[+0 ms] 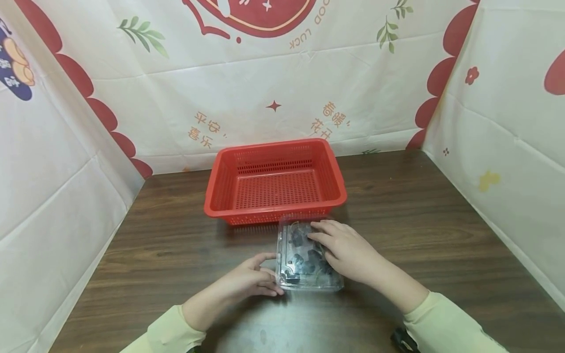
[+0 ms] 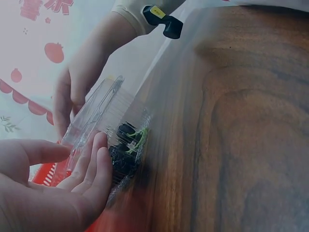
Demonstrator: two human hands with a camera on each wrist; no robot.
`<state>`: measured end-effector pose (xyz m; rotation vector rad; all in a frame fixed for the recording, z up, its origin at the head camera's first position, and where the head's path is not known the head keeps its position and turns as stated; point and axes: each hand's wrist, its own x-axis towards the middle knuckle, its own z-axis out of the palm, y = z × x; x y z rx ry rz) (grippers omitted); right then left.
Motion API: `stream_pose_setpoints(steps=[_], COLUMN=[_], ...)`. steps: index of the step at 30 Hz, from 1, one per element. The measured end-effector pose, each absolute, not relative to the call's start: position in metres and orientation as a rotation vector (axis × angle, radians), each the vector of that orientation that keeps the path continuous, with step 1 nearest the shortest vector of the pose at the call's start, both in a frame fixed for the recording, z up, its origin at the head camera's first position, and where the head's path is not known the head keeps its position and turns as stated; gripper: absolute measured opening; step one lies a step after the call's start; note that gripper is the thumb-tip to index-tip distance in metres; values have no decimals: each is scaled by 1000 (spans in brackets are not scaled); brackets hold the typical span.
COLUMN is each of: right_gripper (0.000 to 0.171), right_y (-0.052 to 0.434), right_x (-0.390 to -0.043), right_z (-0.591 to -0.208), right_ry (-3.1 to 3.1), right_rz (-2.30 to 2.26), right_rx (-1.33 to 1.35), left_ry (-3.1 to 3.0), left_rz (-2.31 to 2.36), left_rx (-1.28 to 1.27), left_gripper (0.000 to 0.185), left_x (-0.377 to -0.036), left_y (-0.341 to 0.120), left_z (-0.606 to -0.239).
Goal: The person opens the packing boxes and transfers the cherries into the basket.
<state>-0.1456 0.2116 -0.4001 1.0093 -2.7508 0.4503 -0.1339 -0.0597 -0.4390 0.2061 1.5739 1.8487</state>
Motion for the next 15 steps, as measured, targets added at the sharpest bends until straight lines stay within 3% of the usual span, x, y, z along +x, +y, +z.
stream_pose_setpoints(steps=[7,15], right_gripper=[37,50], right_y=[202,186], right_x=[-137,-123], right_z=[-398,-401], right_ry=[-2696,-2652], right_rz=[445,391], right_rx=[1031,1094], left_ry=[1536,1524], left_rz=[1874,1896], left_rx=[204,190], left_gripper=[66,64], left_x=[-133,-131], left_y=[-55,-50], left_z=[-440,-441])
